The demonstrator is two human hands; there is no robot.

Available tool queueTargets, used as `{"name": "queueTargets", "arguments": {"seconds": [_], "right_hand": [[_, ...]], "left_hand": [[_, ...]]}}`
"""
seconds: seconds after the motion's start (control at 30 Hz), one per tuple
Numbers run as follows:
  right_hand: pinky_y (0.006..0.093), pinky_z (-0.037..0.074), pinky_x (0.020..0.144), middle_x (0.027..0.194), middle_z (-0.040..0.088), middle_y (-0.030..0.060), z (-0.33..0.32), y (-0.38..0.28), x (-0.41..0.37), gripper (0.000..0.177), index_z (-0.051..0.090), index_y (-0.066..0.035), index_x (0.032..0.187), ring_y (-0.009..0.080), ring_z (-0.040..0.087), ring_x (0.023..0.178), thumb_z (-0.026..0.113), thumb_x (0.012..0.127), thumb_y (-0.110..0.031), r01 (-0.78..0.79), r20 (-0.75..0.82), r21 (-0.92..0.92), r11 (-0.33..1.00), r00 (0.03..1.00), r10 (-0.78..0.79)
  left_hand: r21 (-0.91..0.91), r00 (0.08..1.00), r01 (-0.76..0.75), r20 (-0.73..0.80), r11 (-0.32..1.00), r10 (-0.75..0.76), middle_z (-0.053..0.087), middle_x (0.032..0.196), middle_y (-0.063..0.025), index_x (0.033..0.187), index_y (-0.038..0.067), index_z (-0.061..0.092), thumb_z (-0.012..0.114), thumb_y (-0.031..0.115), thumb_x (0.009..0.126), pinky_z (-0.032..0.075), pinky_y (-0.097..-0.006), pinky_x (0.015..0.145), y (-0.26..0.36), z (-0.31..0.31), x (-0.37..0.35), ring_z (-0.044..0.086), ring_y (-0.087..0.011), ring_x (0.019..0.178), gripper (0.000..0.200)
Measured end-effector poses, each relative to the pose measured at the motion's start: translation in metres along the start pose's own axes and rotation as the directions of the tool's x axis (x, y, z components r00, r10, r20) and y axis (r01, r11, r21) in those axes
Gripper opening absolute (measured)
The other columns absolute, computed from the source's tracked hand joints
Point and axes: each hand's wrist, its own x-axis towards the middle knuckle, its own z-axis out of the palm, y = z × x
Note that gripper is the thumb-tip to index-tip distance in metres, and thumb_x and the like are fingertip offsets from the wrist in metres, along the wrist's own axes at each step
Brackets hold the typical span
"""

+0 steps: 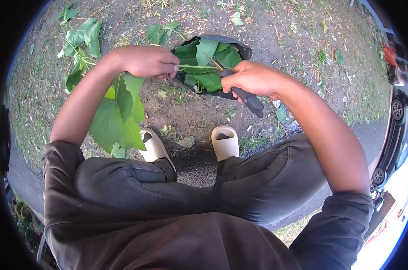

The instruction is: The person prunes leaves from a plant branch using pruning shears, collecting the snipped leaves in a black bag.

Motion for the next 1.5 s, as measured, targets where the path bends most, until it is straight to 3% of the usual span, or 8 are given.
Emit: {"name": "queueTargets", "arguments": {"seconds": [0.27,0.37,0.47,0.8,1.0,1.07,1.27,1.5], "right_hand": [[0.031,0.058,0.072,0.098,0.073,0.0072,-0.005,0.006,0.003,0.034,0.071,0.005,0.121,0.0131,0.068,0.077,0.071,0.094,-0.016,0.011,-0.03,-0.174,0.985,0.999,-0.016],[0.03,0.057,0.077,0.1,0.074,0.0074,-0.006,0.016,0.0,0.039,0.073,0.002,0.121,0.0144,0.072,0.087,0.074,0.093,-0.025,0.021,0.058,0.019,1.0,0.998,-0.022],[0.0314,0.056,0.091,0.114,0.073,0.0079,-0.005,0.02,0.001,0.065,0.053,0.0,0.152,0.0148,0.07,0.104,0.07,0.096,-0.027,-0.003,0.169,0.05,0.999,0.986,-0.006],[0.033,0.05,0.097,0.122,0.068,0.0066,0.011,0.003,-0.005,0.069,0.051,-0.001,0.157,0.0174,0.064,0.11,0.064,0.094,-0.023,0.116,0.155,0.121,0.986,0.979,-0.134],[0.032,0.054,0.087,0.106,0.065,0.0031,0.019,0.003,-0.004,0.06,0.054,0.0,0.151,0.0144,0.065,0.1,0.065,0.096,-0.021,0.105,0.056,0.163,0.981,0.992,-0.116],[0.0298,0.054,0.074,0.102,0.066,0.0035,0.023,0.003,-0.005,0.05,0.061,0.0,0.136,0.0117,0.063,0.083,0.07,0.096,-0.028,0.08,0.012,0.205,0.975,0.996,-0.084],[0.0292,0.053,0.064,0.09,0.063,0.0006,0.018,0.002,-0.004,0.029,0.063,-0.002,0.121,0.0096,0.06,0.073,0.069,0.1,-0.022,0.001,0.123,0.296,0.955,0.992,-0.039],[0.0312,0.053,0.063,0.084,0.058,0.0022,0.016,-0.004,-0.008,0.043,0.057,0.004,0.133,0.0118,0.059,0.07,0.067,0.095,-0.012,-0.02,0.101,0.3,0.954,0.995,-0.011]], "left_hand": [[0.109,0.999,-0.012,-0.05,0.994,0.018,0.067,0.084,-0.0085,0.114,0.001,0.075,0.052,0.022,0.107,0.054,-0.0412,0.076,0.0,-0.023,-0.018,0.067,-0.0237,0.079,0.032],[0.087,0.996,0.042,-0.087,0.995,-0.035,0.066,0.081,-0.0086,0.115,0.001,0.075,0.052,0.021,0.106,0.054,-0.0419,0.075,0.003,-0.028,-0.021,0.066,-0.0237,0.077,0.031],[0.068,0.993,0.1,-0.065,0.993,-0.096,0.066,0.083,-0.0109,0.115,0.0,0.073,0.053,0.022,0.108,0.054,-0.0437,0.076,0.0,-0.026,-0.022,0.066,-0.0242,0.076,0.031],[0.141,0.967,-0.13,-0.2,0.981,0.157,0.068,0.088,-0.0202,0.106,0.001,0.071,0.051,0.025,0.11,0.053,-0.0505,0.085,0.024,0.001,0.0,0.069,-0.0389,0.09,0.032],[0.114,0.946,-0.132,-0.283,0.985,0.159,0.069,0.087,-0.0227,0.104,-0.001,0.074,0.052,0.026,0.109,0.054,-0.0521,0.087,0.033,0.011,0.012,0.07,-0.0412,0.089,0.035],[0.17,0.959,-0.101,-0.245,0.98,0.141,0.071,0.09,-0.0235,0.105,-0.001,0.075,0.053,0.025,0.108,0.054,-0.0523,0.088,0.03,0.013,0.018,0.071,-0.0416,0.091,0.035],[0.096,0.976,-0.047,-0.207,0.994,0.066,0.073,0.094,-0.0229,0.109,-0.001,0.074,0.056,0.022,0.107,0.054,-0.0521,0.091,0.029,0.01,0.015,0.072,-0.0417,0.096,0.03],[0.256,0.963,-0.115,-0.207,0.96,0.171,0.075,0.106,-0.0224,0.122,-0.001,0.071,0.054,0.02,0.109,0.055,-0.052,0.097,0.025,-0.005,-0.006,0.072,-0.0413,0.105,0.029]]}}
